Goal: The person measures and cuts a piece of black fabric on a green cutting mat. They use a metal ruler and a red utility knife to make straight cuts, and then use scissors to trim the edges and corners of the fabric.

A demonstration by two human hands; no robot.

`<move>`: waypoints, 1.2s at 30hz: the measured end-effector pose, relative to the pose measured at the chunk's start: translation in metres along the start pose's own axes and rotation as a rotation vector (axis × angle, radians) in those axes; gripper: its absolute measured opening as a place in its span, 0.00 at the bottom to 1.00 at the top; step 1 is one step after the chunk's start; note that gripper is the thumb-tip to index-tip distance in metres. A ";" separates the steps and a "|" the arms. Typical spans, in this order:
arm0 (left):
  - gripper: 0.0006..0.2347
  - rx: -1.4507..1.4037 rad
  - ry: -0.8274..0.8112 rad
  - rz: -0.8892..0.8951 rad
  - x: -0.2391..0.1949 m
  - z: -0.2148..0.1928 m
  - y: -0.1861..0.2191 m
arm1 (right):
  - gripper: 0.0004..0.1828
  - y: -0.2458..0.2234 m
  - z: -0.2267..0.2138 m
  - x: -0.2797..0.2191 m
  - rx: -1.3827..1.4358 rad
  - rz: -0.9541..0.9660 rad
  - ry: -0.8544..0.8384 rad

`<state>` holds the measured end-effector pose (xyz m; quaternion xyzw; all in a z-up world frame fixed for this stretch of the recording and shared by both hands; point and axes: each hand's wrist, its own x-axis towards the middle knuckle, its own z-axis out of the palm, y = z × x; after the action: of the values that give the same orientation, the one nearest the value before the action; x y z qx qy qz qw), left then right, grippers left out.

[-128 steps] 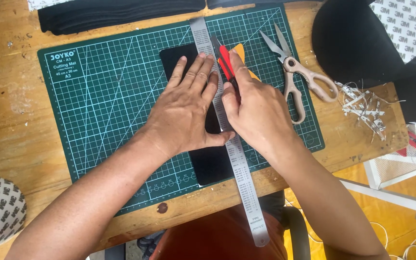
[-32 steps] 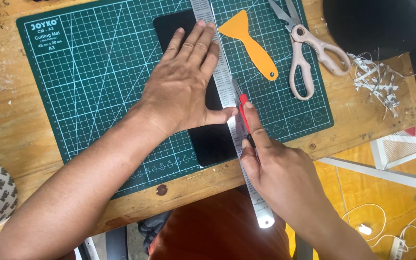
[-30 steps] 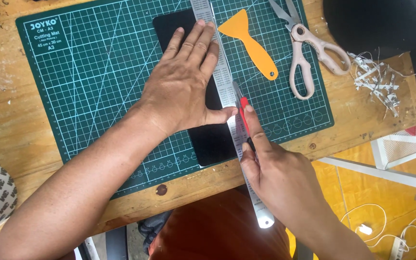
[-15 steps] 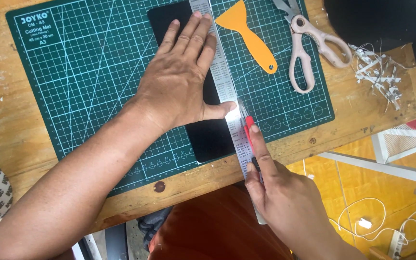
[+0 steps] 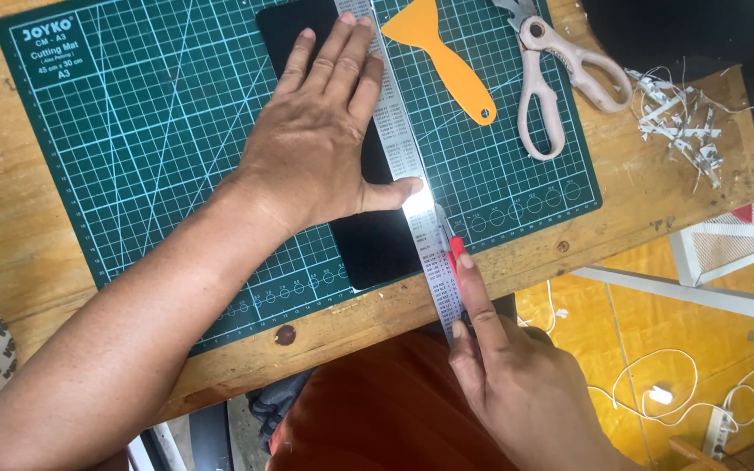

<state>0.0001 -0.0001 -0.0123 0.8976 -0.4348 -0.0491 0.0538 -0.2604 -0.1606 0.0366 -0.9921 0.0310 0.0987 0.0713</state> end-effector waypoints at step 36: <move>0.55 -0.048 0.014 0.012 -0.003 -0.002 0.001 | 0.45 0.005 0.019 -0.065 0.054 0.256 -0.161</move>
<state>-0.0020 0.0023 -0.0097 0.8937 -0.4385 -0.0528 0.0788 -0.3283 -0.1599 0.0301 -0.9666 0.1542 0.1852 0.0869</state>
